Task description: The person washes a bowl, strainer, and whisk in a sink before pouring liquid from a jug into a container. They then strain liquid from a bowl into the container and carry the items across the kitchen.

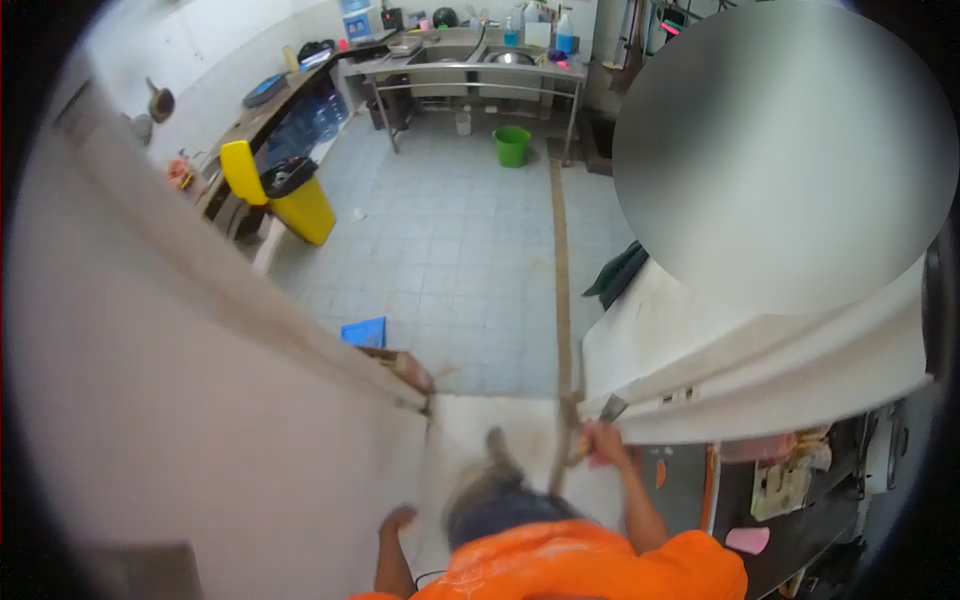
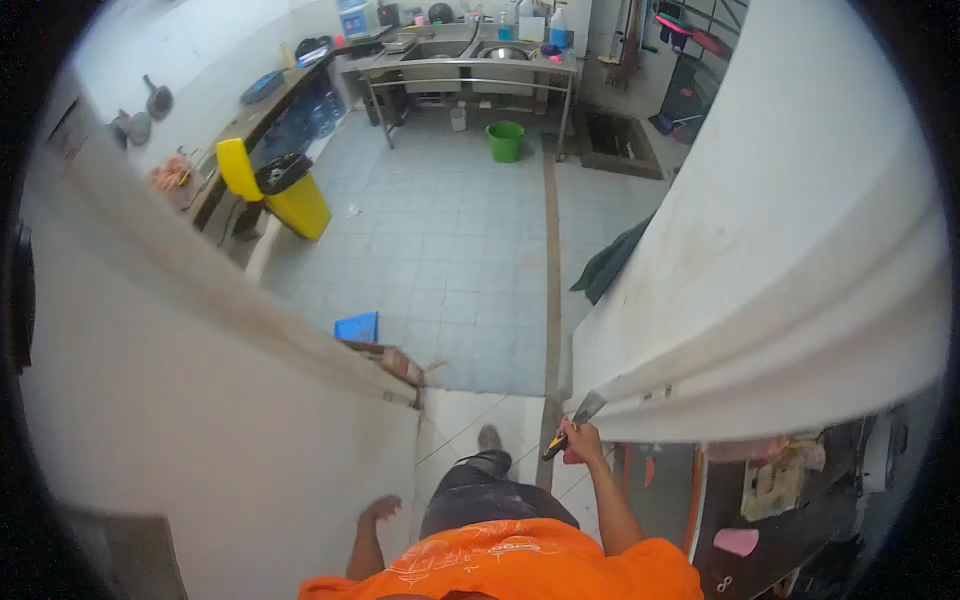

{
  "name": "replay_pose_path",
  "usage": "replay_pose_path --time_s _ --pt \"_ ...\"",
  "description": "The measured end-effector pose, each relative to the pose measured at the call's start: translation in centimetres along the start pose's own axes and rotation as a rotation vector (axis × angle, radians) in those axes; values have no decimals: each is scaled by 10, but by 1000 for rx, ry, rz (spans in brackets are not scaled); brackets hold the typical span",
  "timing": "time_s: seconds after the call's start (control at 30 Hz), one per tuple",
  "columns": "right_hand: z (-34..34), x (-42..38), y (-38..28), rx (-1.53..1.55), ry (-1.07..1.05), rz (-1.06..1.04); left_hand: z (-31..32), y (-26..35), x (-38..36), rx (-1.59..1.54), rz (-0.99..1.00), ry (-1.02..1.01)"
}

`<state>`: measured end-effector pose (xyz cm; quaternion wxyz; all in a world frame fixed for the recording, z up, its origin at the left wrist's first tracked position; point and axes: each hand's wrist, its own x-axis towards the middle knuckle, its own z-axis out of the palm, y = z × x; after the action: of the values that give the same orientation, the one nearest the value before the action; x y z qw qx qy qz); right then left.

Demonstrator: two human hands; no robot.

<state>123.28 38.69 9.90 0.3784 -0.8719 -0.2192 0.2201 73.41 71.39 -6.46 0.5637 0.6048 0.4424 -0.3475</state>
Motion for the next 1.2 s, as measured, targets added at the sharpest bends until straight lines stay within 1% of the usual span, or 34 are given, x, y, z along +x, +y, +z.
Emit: replay_pose_path --time_s 0.03,0.07,0.1,0.13,0.17,0.2,0.23,0.27,0.3,0.33,0.37,0.4,0.43,0.5,0.53,0.57,0.6,0.63,0.67,0.7,0.73,0.8,0.83,0.87,0.9,0.93,0.97,1.0,1.03,1.07,1.1,1.13,1.17,1.2 --pt "-13 22 3 -17 13 -1 -43 31 45 224 279 -22" --pt "-24 35 6 -152 54 -47 -79 78 91 377 207 59" --pt "-31 41 8 -279 84 -81 -105 126 134 731 758 424" --pt "-53 48 -30 -168 68 43 -131 189 141 497 433 415" --pt "-65 55 -47 -158 60 64 -145 301 88 480 343 557" --pt "-74 71 -59 -71 67 260 -166 365 90 345 681 656" --pt "-89 92 -77 15 76 446 -187 420 97 599 651 702" --pt "-101 108 -122 -2 123 446 -200 472 99 430 711 727" --pt "-103 130 -119 0 120 441 -205 522 96 254 767 748" --pt "-103 146 -108 27 150 397 -208 558 101 247 762 754" --pt "-104 167 -100 55 172 344 -213 592 106 243 882 724" --pt "-105 192 -97 18 195 252 -215 615 108 235 992 699" --pt "-102 219 -84 8 159 223 -212 635 107 247 956 642" --pt "-94 298 -51 113 215 28 -209 670 104 211 879 537" --pt "-104 336 -68 34 213 2 -204 687 107 163 845 474" --pt "-120 381 -89 19 152 -51 -202 698 114 64 814 435" --pt "-129 415 -113 43 84 13 -196 701 117 -22 770 375" --pt "-131 457 -134 75 33 65 -196 715 117 -48 749 423" --pt "-126 504 -135 105 34 7 -199 734 115 -87 785 367" --pt "-134 540 -172 179 -55 76 -202 749 111 -124 812 293" --pt "-139 572 -211 247 -138 158 -208 761 113 -139 790 313" --pt "-127 649 -241 360 -190 -89 -229 799 118 -154 831 246" --pt "-121 680 -267 510 -256 -165 -242 820 115 -153 825 240" --pt "-97 743 -290 569 -238 -263 -272 867 121 -293 834 207" --pt "-86 767 -308 529 -220 -370 -286 898 123 -436 835 169" --pt "-77 787 -327 277 41 -769 -302 926 129 -380 833 89" --pt "-64 809 -337 646 -238 -305 -319 952 136 -510 860 72" --pt "-64 828 -353 517 -328 -286 -340 979 149 -646 875 64" --pt "-60 848 -358 527 -265 -245 -358 1003 173 -604 862 1" --pt "-56 865 -364 613 -352 -176 -377 1020 198 -638 913 2" --pt "-56 884 -371 661 -385 -145 -397 1044 215 -678 976 16" --pt "-57 903 -377 709 -416 -112 -410 1065 230 -675 970 96" --pt "-60 925 -383 802 -347 -88 -431 1099 236 -661 978 75" --pt "-63 946 -395 882 -274 -79 -452 1129 229 -626 932 48"
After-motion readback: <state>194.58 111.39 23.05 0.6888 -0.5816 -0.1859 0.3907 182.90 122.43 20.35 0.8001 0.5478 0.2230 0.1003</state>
